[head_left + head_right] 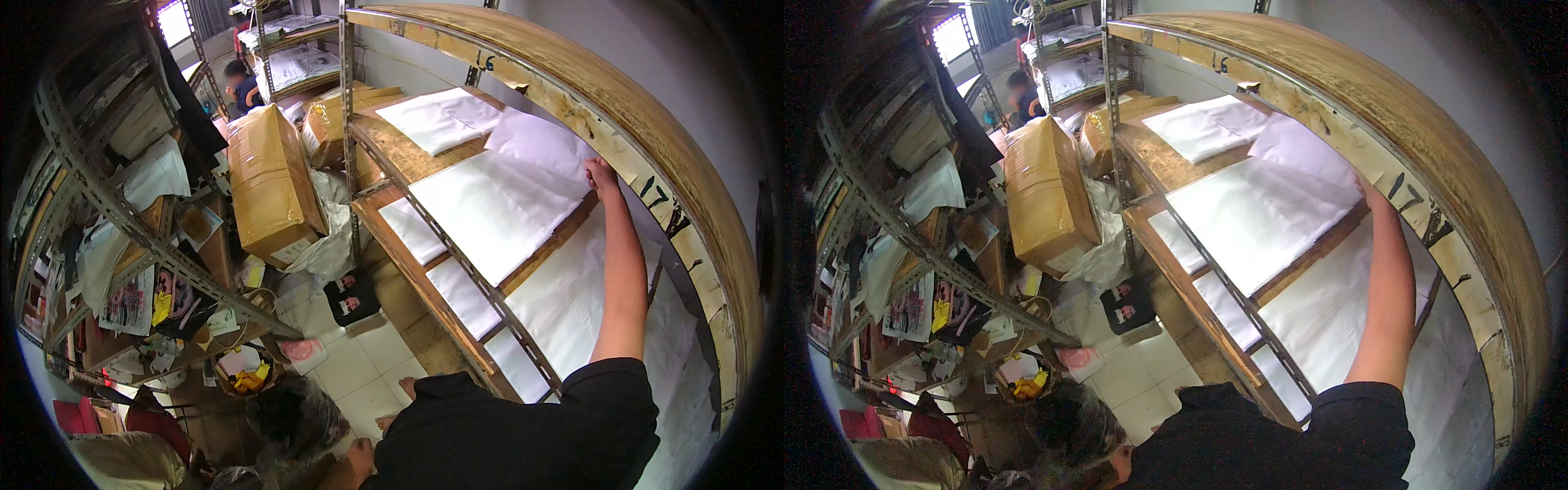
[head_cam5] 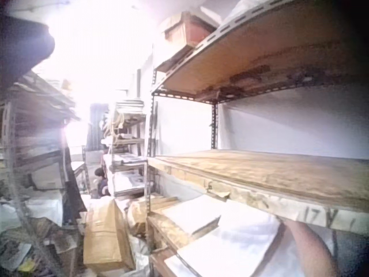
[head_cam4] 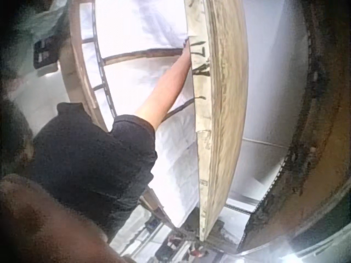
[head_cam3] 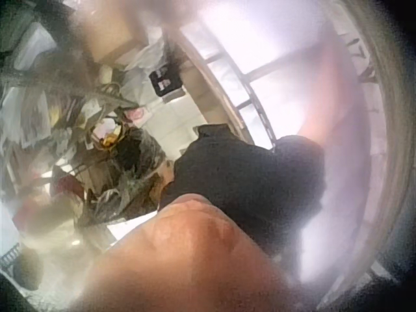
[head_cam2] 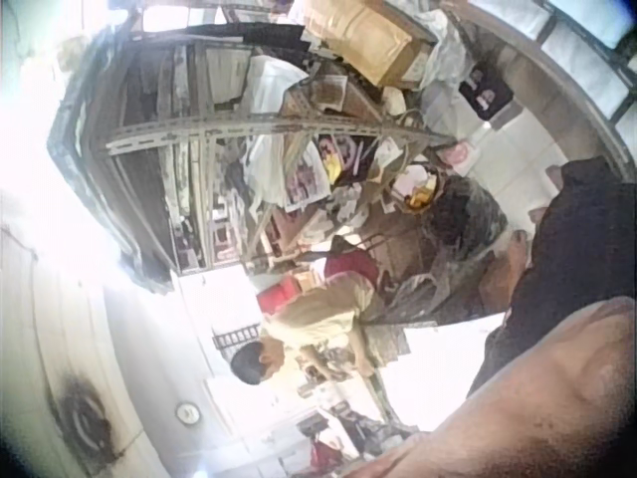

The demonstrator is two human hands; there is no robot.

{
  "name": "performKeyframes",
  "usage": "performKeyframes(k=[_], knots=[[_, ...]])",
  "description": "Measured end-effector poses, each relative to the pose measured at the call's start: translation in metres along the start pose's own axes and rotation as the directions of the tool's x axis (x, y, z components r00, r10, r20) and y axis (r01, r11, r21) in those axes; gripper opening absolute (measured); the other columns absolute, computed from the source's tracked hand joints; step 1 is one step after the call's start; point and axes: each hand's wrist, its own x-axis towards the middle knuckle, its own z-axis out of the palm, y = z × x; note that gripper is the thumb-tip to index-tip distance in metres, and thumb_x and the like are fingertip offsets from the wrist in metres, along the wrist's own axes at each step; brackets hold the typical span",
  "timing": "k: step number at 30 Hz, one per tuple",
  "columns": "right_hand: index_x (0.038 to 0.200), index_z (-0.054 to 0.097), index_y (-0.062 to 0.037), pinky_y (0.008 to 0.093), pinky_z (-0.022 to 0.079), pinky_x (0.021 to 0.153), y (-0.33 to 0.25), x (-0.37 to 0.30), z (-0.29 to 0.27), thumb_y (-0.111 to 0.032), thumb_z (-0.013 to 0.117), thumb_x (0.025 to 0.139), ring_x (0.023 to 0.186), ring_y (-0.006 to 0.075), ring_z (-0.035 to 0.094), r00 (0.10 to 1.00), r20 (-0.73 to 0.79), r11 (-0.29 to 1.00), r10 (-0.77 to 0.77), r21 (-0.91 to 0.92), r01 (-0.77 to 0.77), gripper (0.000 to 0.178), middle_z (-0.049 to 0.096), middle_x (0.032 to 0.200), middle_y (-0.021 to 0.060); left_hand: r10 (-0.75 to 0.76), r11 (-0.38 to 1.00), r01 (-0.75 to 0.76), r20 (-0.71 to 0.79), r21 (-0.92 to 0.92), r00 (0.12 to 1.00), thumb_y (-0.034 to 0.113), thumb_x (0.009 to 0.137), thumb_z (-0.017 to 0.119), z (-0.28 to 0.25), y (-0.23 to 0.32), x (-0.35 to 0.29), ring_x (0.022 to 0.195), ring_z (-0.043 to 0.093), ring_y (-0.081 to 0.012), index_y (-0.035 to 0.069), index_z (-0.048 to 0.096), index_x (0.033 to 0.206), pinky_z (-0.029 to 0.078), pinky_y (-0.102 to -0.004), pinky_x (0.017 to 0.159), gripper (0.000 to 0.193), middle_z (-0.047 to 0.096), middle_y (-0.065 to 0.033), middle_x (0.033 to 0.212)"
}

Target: The person repeatedly picks up white paper sheets from a table and places them onto a wooden rack. Another person works at a nearby table, but the camera wearer focuses on stacking the papers.

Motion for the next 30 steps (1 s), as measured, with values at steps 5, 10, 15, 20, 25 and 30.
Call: performKeyframes(k=[5,10,15,20,25,30], knots=[[0.079,0.055,-0.0096,0.0223,0.035,0.035,0.050,0.029,-0.003,-0.014,0.063,0.078,0.044,0.0084,0.045,0.984,-0.134,0.993,0.120,0.009,-0.120,0.009,0.054,0.061,-0.0001,-0.105,0.994,0.105,0.027,0.000,0.994,0.024,0.088,0.060,0.028,-0.016,0.018,0.070,0.065,-0.0324,-0.005,0.069,0.092,0.051,-0.0420,0.070,0.030,0.068,-0.0182,0.079],[0.076,0.055,-0.0081,0.0237,0.035,0.034,0.058,0.025,-0.015,-0.013,0.062,0.078,0.042,0.0096,0.046,0.969,-0.200,0.981,0.146,-0.100,-0.168,0.009,0.056,0.060,0.0018,-0.107,0.989,0.110,0.037,-0.100,0.994,0.023,0.088,0.060,0.033,-0.012,0.030,0.071,0.065,-0.0278,-0.005,0.068,0.088,0.051,-0.0411,0.067,0.030,0.067,-0.0182,0.077],[0.073,0.055,-0.0066,0.0251,0.036,0.034,0.056,0.022,-0.017,-0.013,0.061,0.077,0.040,0.0108,0.046,0.967,-0.207,0.962,0.150,-0.194,-0.191,0.010,0.057,0.058,0.0038,-0.135,0.986,0.143,0.103,-0.079,0.985,0.023,0.089,0.058,0.022,0.002,0.027,0.070,0.063,-0.0252,-0.005,0.067,0.089,0.050,-0.0404,0.067,0.030,0.067,-0.0167,0.079],[0.070,0.055,-0.0051,0.0265,0.037,0.033,0.049,0.019,-0.016,-0.012,0.060,0.076,0.039,0.0120,0.047,0.966,-0.199,0.928,0.164,-0.301,-0.220,0.011,0.058,0.057,0.0057,-0.164,0.982,0.170,0.078,-0.082,0.983,0.024,0.089,0.057,0.032,0.005,0.018,0.073,0.062,-0.0257,-0.004,0.068,0.094,0.049,-0.0408,0.071,0.030,0.067,-0.0151,0.081],[0.066,0.055,-0.0032,0.0287,0.038,0.032,0.014,-0.009,-0.008,-0.013,0.059,0.076,0.037,0.0138,0.047,0.967,-0.207,0.879,0.149,-0.421,-0.225,0.015,0.059,0.054,0.0076,-0.354,0.929,0.364,0.132,-0.060,0.926,0.023,0.089,0.057,0.035,0.004,0.016,0.074,0.061,-0.0264,-0.004,0.067,0.094,0.048,-0.0408,0.071,0.029,0.067,-0.0155,0.081],[0.064,0.055,-0.0048,0.0285,0.037,0.036,0.030,0.003,-0.030,-0.018,0.060,0.078,0.039,0.0131,0.047,0.989,-0.143,0.863,-0.045,-0.505,-0.034,0.020,0.056,0.053,0.0051,-0.095,0.981,0.107,0.078,-0.161,0.992,0.022,0.092,0.057,0.040,-0.015,0.017,0.068,0.064,-0.0239,-0.005,0.066,0.091,0.050,-0.0396,0.063,0.028,0.065,-0.0149,0.074]])
